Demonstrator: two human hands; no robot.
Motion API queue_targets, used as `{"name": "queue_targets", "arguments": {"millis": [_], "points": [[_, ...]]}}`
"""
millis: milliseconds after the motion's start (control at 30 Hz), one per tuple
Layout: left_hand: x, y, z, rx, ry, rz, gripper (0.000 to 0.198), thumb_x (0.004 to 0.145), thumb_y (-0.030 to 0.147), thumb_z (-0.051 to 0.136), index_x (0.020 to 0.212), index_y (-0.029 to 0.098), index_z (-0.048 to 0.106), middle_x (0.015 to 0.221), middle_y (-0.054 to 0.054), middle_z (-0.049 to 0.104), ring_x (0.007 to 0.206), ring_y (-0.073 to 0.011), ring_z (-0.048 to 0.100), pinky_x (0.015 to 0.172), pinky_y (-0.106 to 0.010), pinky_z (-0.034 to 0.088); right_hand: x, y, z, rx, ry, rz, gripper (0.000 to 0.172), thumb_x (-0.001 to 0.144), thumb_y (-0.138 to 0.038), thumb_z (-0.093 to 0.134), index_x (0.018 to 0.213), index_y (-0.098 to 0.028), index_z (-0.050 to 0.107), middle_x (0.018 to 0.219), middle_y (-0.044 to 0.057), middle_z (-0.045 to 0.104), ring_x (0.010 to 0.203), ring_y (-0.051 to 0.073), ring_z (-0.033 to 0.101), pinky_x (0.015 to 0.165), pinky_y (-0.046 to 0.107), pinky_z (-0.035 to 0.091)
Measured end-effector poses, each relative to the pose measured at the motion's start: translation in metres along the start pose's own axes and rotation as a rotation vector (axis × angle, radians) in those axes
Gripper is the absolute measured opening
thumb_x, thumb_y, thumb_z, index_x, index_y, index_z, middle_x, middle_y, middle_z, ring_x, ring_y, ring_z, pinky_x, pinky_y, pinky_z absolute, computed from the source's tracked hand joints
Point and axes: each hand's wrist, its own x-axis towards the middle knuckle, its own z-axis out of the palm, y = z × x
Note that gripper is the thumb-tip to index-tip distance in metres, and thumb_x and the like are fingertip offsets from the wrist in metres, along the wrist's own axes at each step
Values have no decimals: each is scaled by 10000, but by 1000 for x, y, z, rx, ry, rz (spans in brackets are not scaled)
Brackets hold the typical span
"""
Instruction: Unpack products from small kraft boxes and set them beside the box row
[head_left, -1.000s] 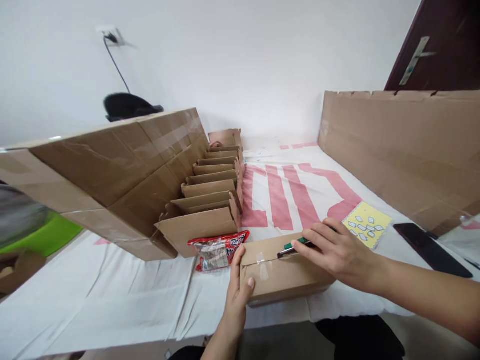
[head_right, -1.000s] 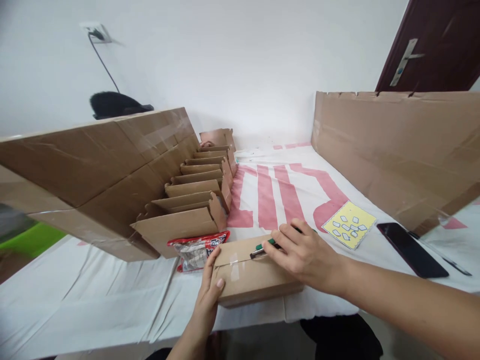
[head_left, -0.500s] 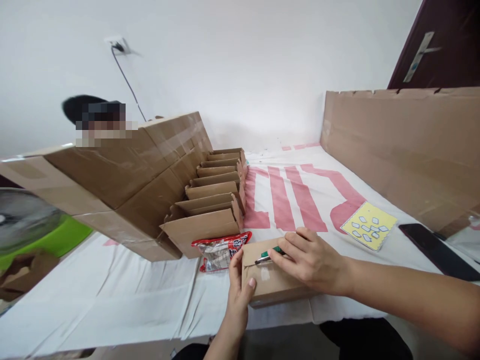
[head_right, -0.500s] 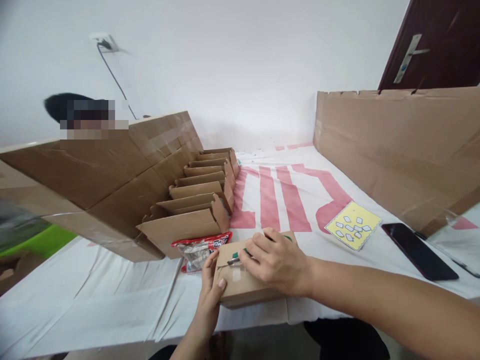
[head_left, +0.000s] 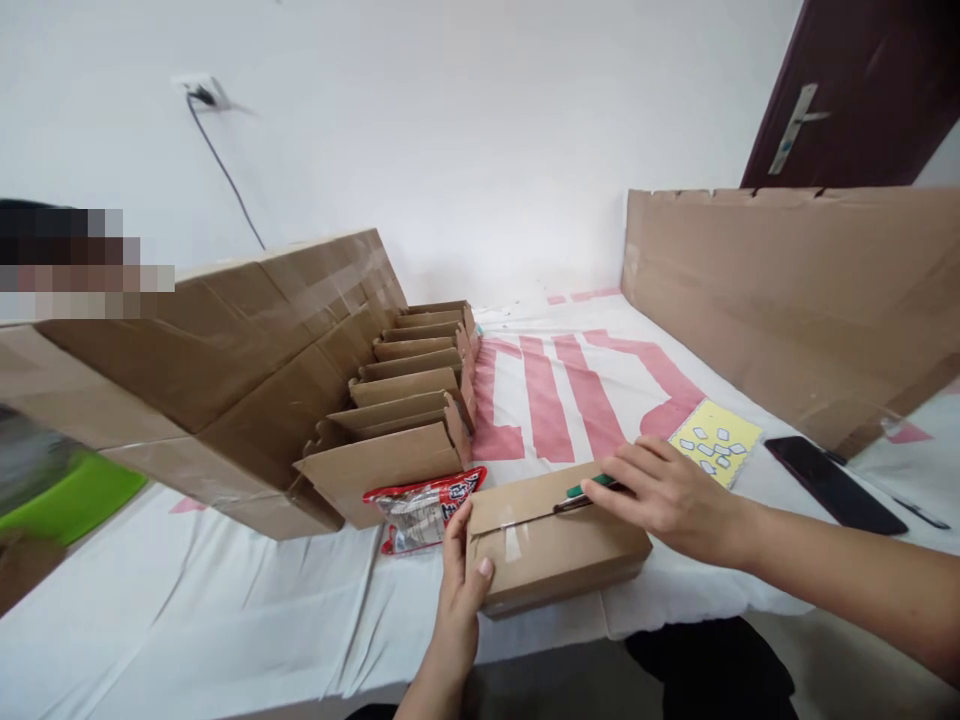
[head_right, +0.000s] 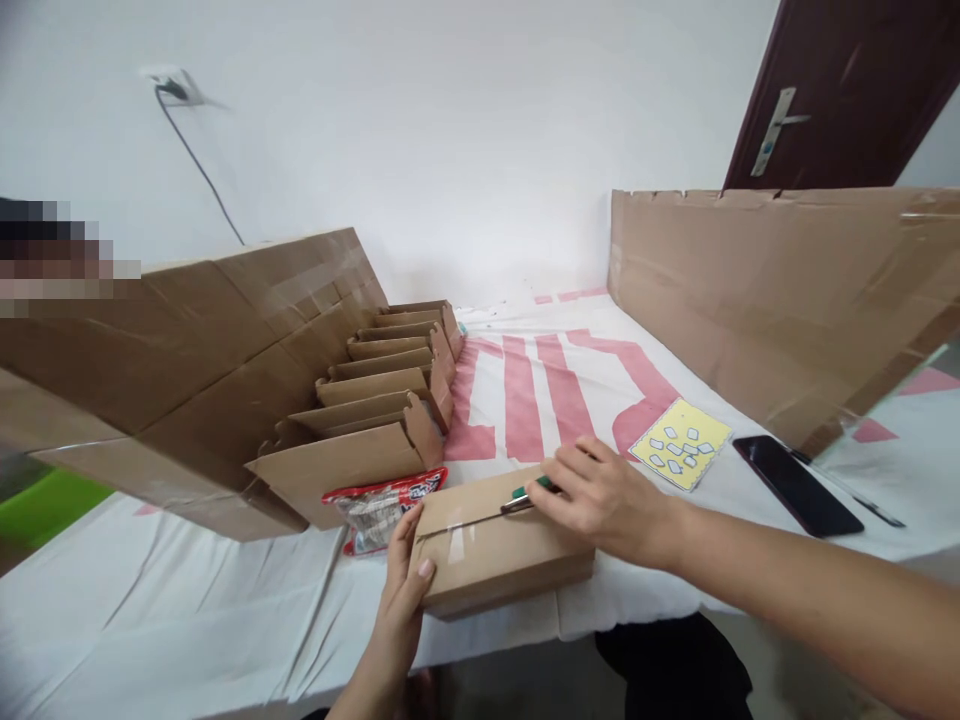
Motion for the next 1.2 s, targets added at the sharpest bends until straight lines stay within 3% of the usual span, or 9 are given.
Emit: {"name": "queue_targets", "arguments": {"millis": [167, 300, 500, 600, 700, 800, 967, 1100, 1200], "points": [[2, -6, -2, 7, 6, -1, 681, 776, 555, 587, 1370, 264, 421, 1493, -74, 413, 1394, -327, 338, 1141, -458, 274, -75, 15, 1, 95, -116, 352, 343, 906, -42, 422, 1149, -188, 614, 1021, 100, 650, 955, 235, 555, 818, 397, 427], [3, -7, -3, 18, -3, -2, 700, 774, 584, 577, 1371, 256, 418, 1495, -77, 411, 1398, -332, 328, 1141, -455, 278, -132, -1, 19, 242, -233, 608, 293, 888, -139, 528, 1169, -180, 602, 1046, 114, 659, 946, 248, 601, 804, 407, 489], [1, 0, -1, 11, -16, -1, 696, 790, 566, 573, 1385, 241, 411, 1500, -85, 408, 1411, -324, 318, 1143, -444, 279, -166, -18, 55, 339, -548, 658, 326, 806, -117, 595, 1115, -199, 662, 974, 101, 699, 891, 271, 661, 776, 413, 531], [0, 2, 0, -12, -29, -5, 704, 792, 559, 571, 1394, 236, 398, 1514, -93, 388, 1419, -325, 302, 1144, -454, 272, -134, 1, 54, 320, -533, 598, 193, 872, -153, 561, 1012, -182, 690, 931, 102, 700, 844, 266, 660, 749, 422, 528], [0, 1, 0, -17, -32, -7, 707, 787, 563, 577, 1392, 241, 402, 1518, -94, 382, 1421, -329, 296, 1145, -465, 263, -73, 16, 41, 311, -233, 523, 227, 949, -157, 459, 1049, -157, 662, 991, 119, 692, 922, 248, 631, 810, 431, 514], [0, -2, 0, -23, -22, -3, 711, 776, 579, 587, 1385, 255, 413, 1517, -87, 389, 1421, -333, 298, 1138, -470, 277, -5, 5, 34, 466, -50, 284, 247, 954, -120, 433, 1069, -159, 648, 1053, 106, 684, 999, 211, 596, 859, 383, 501], [1, -8, -3, 11, -19, 25, 713, 788, 570, 584, 1392, 235, 406, 1518, -101, 385, 1411, -329, 321, 1149, -471, 270, 67, -32, 48, 496, -80, -84, 200, 952, -166, 489, 1050, -200, 659, 1172, 75, 645, 1123, 222, 517, 935, 399, 440], [2, -11, -7, 20, -47, 44, 720, 806, 553, 575, 1414, 224, 371, 1537, -113, 354, 1429, -320, 295, 1171, -472, 234, 89, -38, 60, 416, -95, -281, 253, 983, -179, 445, 833, -174, 650, 1052, 72, 648, 1045, 212, 529, 895, 362, 415], [2, -12, -8, 11, -69, 49, 724, 815, 541, 575, 1426, 223, 352, 1546, -115, 339, 1437, -314, 281, 1180, -469, 215, 95, -35, 61, 381, -67, -384, 275, 992, -152, 406, 822, -171, 620, 952, 66, 639, 952, 200, 539, 843, 351, 399]]}}
